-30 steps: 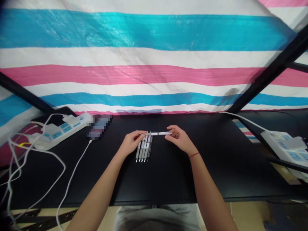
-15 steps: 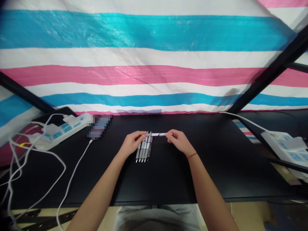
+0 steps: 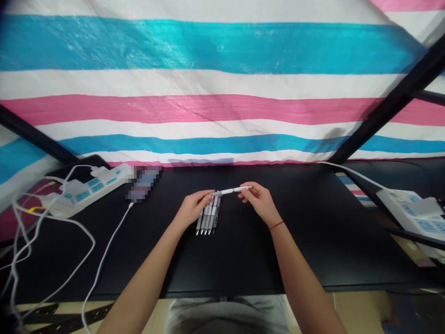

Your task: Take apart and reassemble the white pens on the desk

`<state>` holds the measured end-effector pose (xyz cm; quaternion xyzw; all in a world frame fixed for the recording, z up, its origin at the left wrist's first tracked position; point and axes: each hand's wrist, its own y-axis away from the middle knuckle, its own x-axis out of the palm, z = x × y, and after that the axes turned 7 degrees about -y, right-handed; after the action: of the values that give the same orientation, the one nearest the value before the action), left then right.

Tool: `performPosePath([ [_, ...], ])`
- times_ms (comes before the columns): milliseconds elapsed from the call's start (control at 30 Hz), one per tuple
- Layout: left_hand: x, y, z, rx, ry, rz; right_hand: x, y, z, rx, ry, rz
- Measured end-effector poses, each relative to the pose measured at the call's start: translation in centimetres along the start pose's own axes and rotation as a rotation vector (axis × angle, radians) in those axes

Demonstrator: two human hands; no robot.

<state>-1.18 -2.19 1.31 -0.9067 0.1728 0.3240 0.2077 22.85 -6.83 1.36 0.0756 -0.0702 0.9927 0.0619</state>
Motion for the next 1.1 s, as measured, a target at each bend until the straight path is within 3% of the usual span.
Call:
performPosePath([
  [133, -0.1, 0.1, -0.7, 0.025, -0.035, -0.051, 0.4, 0.1, -0.2, 0.058, -0.163, -0.017],
  [267, 0.5, 0.5, -2.7, -0.004, -0.013, -0.088, 1.0, 0.1, 0.0, 0.097, -0.328, -0.113],
  [400, 2.1, 1.3, -4.9, -0.088, 0.196, 0.203, 1.0, 0.0, 0.5, 0.024, -0.334, -0.212],
  [500, 3.4, 1.8, -5.7, -0.126, 0.32, 0.307, 1.0, 0.1, 0.7, -0.006, -0.248, -0.161],
  [733, 4.5, 2.1, -5.7, -0.258, 0.525, 0.326, 1.5, 0.6, 1.2, 0.047, -0.133, 0.018],
  [1100, 5.3, 2.0, -5.2, -0.294, 0.604, 0.211, 1.8, 0.7, 1.0, 0.072, -0.104, 0.061],
])
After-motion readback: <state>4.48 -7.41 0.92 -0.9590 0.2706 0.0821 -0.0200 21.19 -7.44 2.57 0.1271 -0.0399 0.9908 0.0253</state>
